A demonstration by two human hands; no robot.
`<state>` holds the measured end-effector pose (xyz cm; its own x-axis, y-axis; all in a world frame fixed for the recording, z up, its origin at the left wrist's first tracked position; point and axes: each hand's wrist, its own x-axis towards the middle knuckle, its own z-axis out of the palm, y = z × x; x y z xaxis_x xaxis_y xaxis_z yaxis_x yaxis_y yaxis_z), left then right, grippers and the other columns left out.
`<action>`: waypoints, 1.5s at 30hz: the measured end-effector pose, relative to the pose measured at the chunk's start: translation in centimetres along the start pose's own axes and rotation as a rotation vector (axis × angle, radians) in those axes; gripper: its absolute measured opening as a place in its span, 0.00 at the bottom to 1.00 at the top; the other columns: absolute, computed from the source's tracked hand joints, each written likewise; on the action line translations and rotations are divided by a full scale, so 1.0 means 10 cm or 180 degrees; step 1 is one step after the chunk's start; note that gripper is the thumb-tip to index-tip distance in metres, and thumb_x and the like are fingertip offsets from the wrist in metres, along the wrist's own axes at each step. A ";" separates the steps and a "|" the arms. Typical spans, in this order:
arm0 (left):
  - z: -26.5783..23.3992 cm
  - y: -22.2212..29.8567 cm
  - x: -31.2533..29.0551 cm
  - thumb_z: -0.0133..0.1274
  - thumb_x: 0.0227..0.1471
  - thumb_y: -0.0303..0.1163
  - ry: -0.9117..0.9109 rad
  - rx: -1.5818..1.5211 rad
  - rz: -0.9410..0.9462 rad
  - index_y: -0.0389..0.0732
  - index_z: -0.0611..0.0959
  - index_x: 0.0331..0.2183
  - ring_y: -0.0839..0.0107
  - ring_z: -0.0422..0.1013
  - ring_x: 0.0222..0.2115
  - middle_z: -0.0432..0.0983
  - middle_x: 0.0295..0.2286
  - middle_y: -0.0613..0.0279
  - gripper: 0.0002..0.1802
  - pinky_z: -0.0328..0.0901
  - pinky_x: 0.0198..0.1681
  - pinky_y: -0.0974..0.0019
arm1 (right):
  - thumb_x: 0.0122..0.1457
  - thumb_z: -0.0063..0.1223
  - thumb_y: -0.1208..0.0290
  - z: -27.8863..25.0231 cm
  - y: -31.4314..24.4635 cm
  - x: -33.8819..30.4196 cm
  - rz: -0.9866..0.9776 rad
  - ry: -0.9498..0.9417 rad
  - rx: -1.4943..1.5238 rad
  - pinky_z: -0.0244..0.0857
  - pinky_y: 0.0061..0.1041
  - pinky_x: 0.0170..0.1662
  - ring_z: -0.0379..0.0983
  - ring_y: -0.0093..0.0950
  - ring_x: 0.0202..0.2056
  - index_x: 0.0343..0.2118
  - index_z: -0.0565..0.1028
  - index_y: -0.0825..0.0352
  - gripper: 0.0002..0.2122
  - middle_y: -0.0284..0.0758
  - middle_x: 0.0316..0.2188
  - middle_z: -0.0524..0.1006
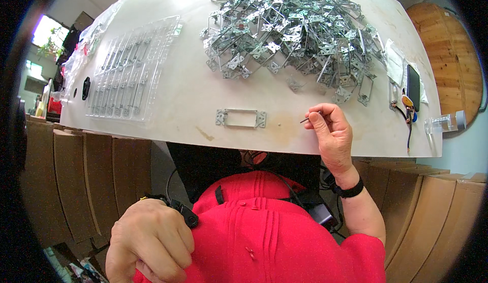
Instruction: Assembling small metal components by attaching a wire spring to a bracket and placing it into a plastic tray.
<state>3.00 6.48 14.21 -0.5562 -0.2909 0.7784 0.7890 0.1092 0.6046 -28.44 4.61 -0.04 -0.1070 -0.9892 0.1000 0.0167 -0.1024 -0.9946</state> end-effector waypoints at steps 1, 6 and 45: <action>0.01 -0.01 0.00 0.56 0.43 0.09 -0.0097 0.0032 0.0065 0.37 0.82 0.33 0.68 0.66 0.14 0.73 0.22 0.53 0.15 0.54 0.12 0.64 | 0.71 0.57 0.72 0.00 0.00 0.00 0.0005 0.0001 -0.0027 0.74 0.20 0.45 0.77 0.18 0.38 0.47 0.76 0.67 0.07 0.30 0.39 0.80; -0.07 -0.01 0.16 0.55 0.52 0.17 -0.0125 0.0109 -0.0151 0.44 0.86 0.35 0.79 0.62 0.15 0.68 0.21 0.67 0.12 0.59 0.17 0.73 | 0.71 0.57 0.72 -0.02 0.02 -0.01 0.0019 0.0038 -0.0065 0.74 0.19 0.45 0.77 0.18 0.38 0.47 0.76 0.67 0.07 0.30 0.39 0.80; -0.81 -0.67 -0.87 0.61 0.53 0.24 0.1896 0.5097 -0.2282 0.38 0.80 0.31 0.50 0.73 0.32 0.74 0.27 0.54 0.04 0.69 0.36 0.52 | 0.72 0.55 0.70 -0.06 0.00 0.01 0.0225 -0.0072 -0.0368 0.69 0.17 0.44 0.73 0.17 0.36 0.46 0.75 0.65 0.06 0.28 0.38 0.77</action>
<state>4.71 0.61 2.02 -0.1972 -0.8985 0.3923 -0.6948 0.4104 0.5906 -29.02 4.61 -0.05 -0.0870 -0.9958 0.0289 -0.0914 -0.0210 -0.9956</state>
